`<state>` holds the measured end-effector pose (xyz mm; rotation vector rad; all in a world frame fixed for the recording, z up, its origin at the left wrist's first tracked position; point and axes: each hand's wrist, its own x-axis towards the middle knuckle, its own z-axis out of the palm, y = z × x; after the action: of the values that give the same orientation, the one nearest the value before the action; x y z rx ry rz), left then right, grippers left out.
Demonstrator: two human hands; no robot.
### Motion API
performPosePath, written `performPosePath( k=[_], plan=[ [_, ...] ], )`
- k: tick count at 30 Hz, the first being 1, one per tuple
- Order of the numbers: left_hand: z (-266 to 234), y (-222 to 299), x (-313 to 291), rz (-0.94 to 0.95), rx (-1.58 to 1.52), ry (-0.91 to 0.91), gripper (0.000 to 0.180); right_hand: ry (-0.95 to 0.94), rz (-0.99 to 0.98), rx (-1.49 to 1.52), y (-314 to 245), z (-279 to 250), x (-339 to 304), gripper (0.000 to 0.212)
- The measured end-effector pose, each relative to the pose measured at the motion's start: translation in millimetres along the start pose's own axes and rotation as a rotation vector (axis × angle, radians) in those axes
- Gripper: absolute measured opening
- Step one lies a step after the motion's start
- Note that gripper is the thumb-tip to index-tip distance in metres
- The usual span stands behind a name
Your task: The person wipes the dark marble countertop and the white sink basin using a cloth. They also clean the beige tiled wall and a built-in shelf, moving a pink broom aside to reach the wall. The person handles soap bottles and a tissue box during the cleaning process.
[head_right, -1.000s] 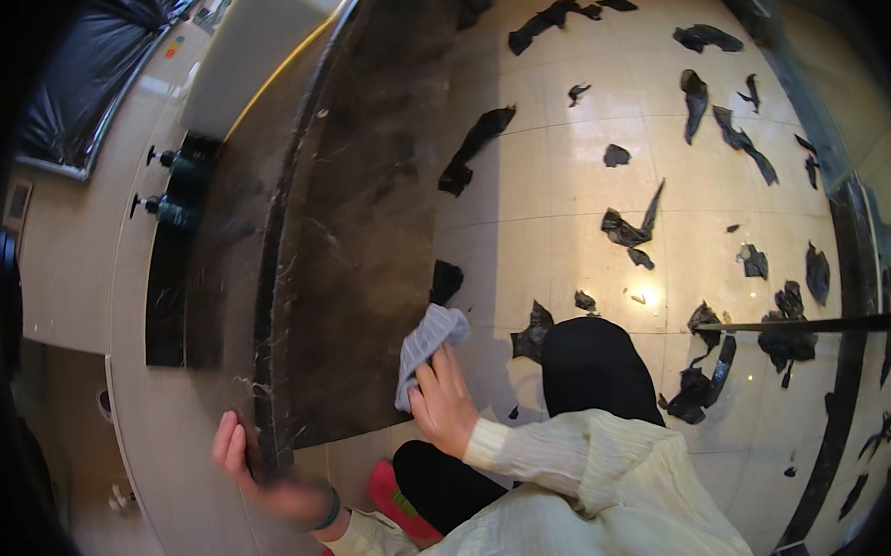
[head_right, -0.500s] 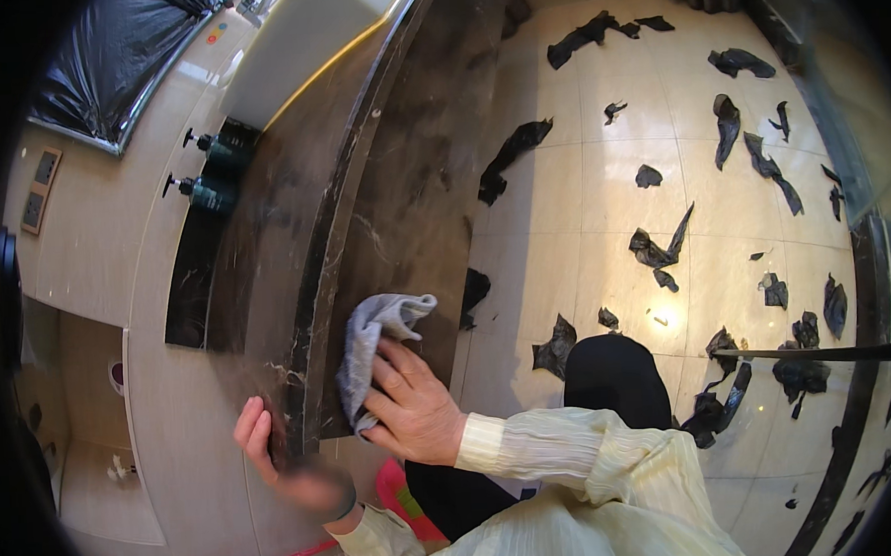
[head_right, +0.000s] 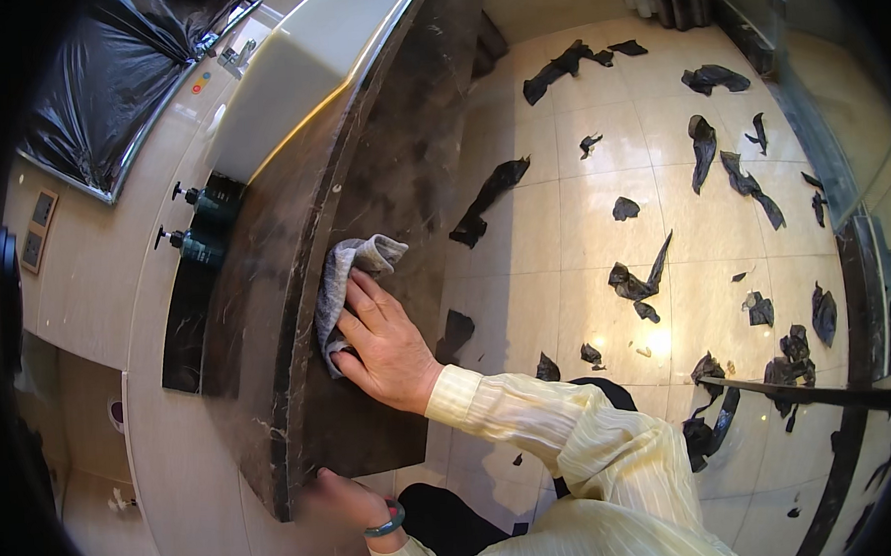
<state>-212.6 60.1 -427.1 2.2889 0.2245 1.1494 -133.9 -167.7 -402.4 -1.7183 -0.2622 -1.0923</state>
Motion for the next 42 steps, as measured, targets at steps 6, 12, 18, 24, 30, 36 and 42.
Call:
performPosePath(
  k=[6,12,18,24,30,36,42],
  plan=[
    [22,58,-17,-0.097,-0.164,0.108,0.033,0.167,-0.030,-0.008,49,-5,52,0.049],
    [42,61,-22,-0.185,-0.584,0.166,0.035,0.259,-0.060,-0.037,112,-11,101,0.046],
    [29,38,-24,-0.149,-0.545,0.101,0.050,0.369,-0.074,-0.268,197,-3,153,0.030],
    [58,73,-32,-0.319,-0.587,0.059,0.066,0.266,0.288,-0.485,322,-47,159,0.035],
    [38,82,-27,-0.243,-0.453,0.113,0.064,0.362,0.155,-0.396,250,23,39,0.029],
    [35,66,-29,-0.200,-0.486,0.105,0.061,0.116,0.538,0.210,90,26,-63,0.042],
    [38,64,-29,-0.129,-0.490,0.062,0.062,0.086,0.322,-0.029,41,3,-46,0.039]
  ],
)
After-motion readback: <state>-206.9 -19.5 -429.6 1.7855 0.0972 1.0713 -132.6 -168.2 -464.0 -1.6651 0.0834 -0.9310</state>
